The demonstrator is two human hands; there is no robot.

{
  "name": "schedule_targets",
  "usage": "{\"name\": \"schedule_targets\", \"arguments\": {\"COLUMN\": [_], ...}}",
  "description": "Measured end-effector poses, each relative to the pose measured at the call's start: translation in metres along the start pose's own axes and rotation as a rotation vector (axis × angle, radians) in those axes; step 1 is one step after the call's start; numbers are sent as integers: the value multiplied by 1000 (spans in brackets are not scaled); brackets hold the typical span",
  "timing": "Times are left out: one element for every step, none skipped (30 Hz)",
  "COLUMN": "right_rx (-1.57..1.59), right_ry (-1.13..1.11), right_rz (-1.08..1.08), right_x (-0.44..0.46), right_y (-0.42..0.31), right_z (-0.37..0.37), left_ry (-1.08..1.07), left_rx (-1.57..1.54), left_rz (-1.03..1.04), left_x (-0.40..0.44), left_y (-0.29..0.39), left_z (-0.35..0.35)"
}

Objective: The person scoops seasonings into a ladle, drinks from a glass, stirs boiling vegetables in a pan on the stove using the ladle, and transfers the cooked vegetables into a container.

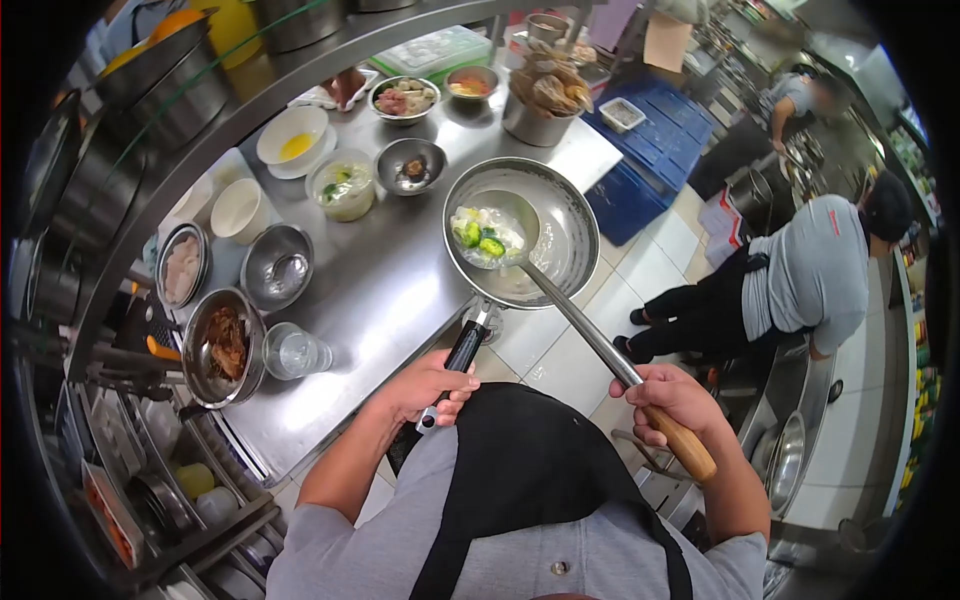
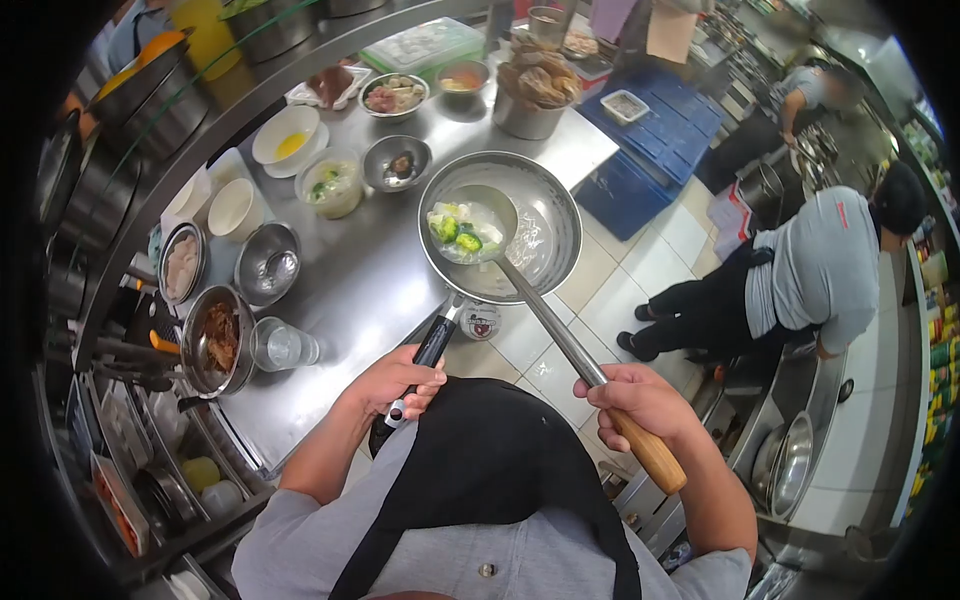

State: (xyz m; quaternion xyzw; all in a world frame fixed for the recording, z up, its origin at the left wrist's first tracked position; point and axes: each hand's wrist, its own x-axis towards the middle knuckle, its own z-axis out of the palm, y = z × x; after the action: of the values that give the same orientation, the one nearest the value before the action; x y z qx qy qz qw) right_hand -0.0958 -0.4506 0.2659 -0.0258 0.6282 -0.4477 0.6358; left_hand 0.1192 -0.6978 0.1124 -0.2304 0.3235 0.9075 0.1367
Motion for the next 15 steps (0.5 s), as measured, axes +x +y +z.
{"name": "schedule_targets", "arguments": {"right_rx": [-2,-2,1,-12,-5,4,12,4,-41,-85,-85,-95,-116,-138,-145], "right_ry": [-1,-3,-14,-27,-21,-15,1,-6,-31,-55,-68,-71,-72,-72,-76], "right_rz": [-4,-7,-11,-8,-12,-16,-41,-40,-39,-39,-39,-38,-36,-34,-78], "right_x": [1,2,3,6,9,13,17,20,24,28,32,35,37,40,44], "right_y": [-4,-8,-12,-16,-21,-26,-30,-37,-44,-51,-57,-66,-74,-82,-88], "right_z": [3,6,9,11,13,16,22,24,27,30,34,41,49,57,66], "left_ry": [4,14,6,-3,6,16,23,28,35,40,42,58,73,74,71], "left_rx": [-26,-34,-64,-93,-99,-108,-117,-121,-132,-143,-148,-154,-161,-167,-180], "left_rz": [-6,9,7,2,14,15,15,24,28,32,39,44,48,56,52], "left_x": [-5,-8,-12,-15,-19,-22,-25,-28,-31,-33,-35,-36,-37,-38,-39], "left_y": [1,0,-1,-3,-3,-3,-3,-2,-2,-3,-3,-4,-5,-7,-8], "left_z": [-2,-5,-9,-12,-15,-18,-20,-22,-24,-26,-28,-29,-31,-33,-35]}}
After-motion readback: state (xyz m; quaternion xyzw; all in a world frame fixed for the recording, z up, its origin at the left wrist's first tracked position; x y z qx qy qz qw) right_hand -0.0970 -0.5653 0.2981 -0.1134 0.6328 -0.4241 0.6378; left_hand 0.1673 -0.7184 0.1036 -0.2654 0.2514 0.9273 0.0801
